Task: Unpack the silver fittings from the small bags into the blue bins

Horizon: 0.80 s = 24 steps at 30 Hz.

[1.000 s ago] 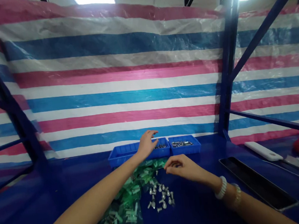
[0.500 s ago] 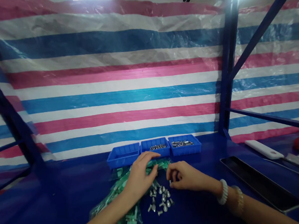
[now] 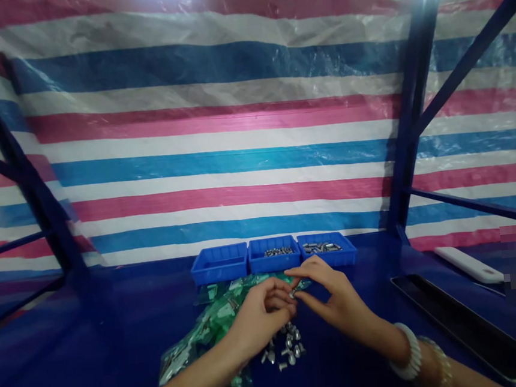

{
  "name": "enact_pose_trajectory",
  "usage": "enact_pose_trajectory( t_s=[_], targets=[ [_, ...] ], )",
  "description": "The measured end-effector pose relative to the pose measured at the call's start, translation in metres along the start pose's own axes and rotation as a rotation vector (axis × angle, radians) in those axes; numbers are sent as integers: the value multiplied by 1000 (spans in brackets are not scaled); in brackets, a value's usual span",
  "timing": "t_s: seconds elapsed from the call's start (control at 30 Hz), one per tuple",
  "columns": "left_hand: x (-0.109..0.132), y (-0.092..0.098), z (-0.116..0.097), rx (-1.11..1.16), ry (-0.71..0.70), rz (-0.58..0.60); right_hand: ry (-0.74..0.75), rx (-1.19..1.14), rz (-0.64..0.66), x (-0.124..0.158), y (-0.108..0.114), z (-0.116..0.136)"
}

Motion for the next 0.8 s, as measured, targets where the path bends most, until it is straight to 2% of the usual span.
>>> enact_pose_trajectory(
  t_s=[0.13, 0.27, 0.37, 0.47, 0.53, 0.6, 0.7, 0.8],
  targets=[
    [3, -4, -3, 12, 17, -9, -45, -3, 22, 1, 0, 5],
    [5, -6, -6, -27, -12, -69, -221, -121, 44, 2, -3, 4],
    [5, -6, -7, -91, -89, -152, -416, -390, 0, 4, -10, -2],
    [8, -6, -8, -226, -237, -221, -589, -747, -31, 5, -20, -6],
    [10, -6, -8, -343, -328, -254, -675, -966, -9, 6, -26, -6],
    [9, -5, -9, -448, -391, -262, -717, -1085, 13, 6, -30, -5],
    [-11, 2, -15, -601, -482, -287, -737, -1035, -68, 7, -29, -11],
    [-52, 18, -26, -776, -547, -323, -743, -806, -160, 8, -23, -26]
  ],
)
Point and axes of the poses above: each hand's wrist, its own x-axis away from the middle knuckle, its own y-axis out of the back of the hand, z = x × y, the point moved 1 cm from there along -x, towards the middle knuckle, and after that the axes turned 1 degree about z, right-handed, at the moved point
